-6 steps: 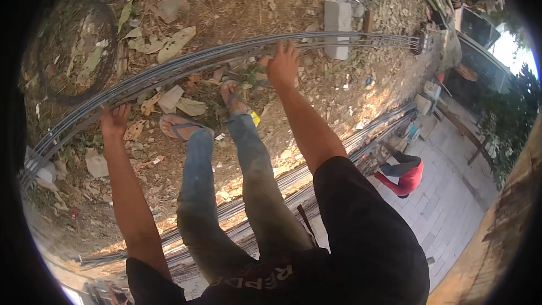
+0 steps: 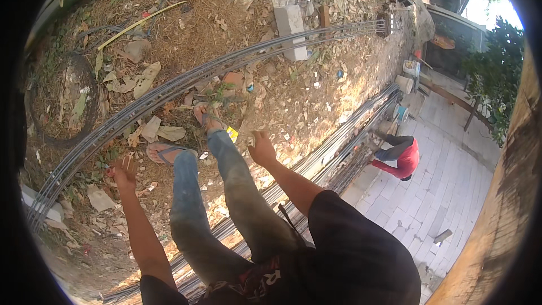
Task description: The person slides metal rings onto long rebar rods and ties them in place with thin wire while sitting on the ground.
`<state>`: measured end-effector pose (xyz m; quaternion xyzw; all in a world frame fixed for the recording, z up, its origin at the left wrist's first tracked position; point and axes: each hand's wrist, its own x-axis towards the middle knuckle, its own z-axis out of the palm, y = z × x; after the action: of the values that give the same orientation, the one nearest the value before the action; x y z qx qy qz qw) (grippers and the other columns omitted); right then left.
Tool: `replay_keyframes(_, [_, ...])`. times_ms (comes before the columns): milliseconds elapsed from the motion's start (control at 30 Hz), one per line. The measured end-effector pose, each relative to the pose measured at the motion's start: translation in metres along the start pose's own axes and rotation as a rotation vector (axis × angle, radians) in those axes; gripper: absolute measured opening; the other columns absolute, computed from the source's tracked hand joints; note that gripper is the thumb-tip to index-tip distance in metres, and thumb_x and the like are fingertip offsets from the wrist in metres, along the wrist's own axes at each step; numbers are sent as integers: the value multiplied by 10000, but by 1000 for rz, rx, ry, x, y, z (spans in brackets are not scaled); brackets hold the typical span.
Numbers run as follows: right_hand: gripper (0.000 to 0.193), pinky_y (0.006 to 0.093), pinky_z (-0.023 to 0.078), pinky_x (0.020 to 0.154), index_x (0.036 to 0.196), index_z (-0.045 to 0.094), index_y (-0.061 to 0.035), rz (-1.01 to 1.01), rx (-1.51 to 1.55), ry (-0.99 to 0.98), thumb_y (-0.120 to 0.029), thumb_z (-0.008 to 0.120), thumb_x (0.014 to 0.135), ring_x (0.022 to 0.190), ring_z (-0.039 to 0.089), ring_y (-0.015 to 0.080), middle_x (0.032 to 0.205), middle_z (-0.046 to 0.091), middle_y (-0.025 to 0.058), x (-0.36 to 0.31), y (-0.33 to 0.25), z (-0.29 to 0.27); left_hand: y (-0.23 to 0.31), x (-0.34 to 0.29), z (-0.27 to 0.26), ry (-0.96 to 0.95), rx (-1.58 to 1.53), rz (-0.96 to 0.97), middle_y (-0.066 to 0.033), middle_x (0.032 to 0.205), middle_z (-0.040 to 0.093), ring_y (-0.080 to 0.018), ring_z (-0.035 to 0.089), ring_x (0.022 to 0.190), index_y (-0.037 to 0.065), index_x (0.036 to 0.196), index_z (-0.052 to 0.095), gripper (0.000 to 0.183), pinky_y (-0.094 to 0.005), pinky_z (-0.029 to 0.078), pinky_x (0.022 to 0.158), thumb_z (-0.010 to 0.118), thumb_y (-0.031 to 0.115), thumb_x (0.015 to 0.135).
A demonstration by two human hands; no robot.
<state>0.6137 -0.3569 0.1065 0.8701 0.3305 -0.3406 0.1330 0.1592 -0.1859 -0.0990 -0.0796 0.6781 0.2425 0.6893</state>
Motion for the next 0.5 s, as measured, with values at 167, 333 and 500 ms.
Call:
replay_keyframes(167, [525,458,500,1022,1337,602,-77,407,49,-276,-309,694,876,1222,613,380,1281,647,215,-182,106,47,-54,-82,-20,122,672,-70,-152,1348,591,-313,589,1217,88,1498,463,544,-469,497,960,572,355,1038])
replay_keyframes(333, [488,455,519,999,1293,636,-48,300,204,-494,-341,663,904,1111,687,378,1157,726,208,-254,158,57,-58,-148,-1,91,856,-36,-118,1225,648,-262,625,1093,85,1420,534,479,-425,501,850,559,380,1043])
replay_keyframes(500, [468,434,535,971,1300,628,-40,634,1454,-466,-385,577,987,1131,681,379,1157,726,220,-255,300,153,-81,-195,-11,199,760,100,-118,1183,664,-271,647,1049,64,1355,571,468,-396,502,795,545,418,1051])
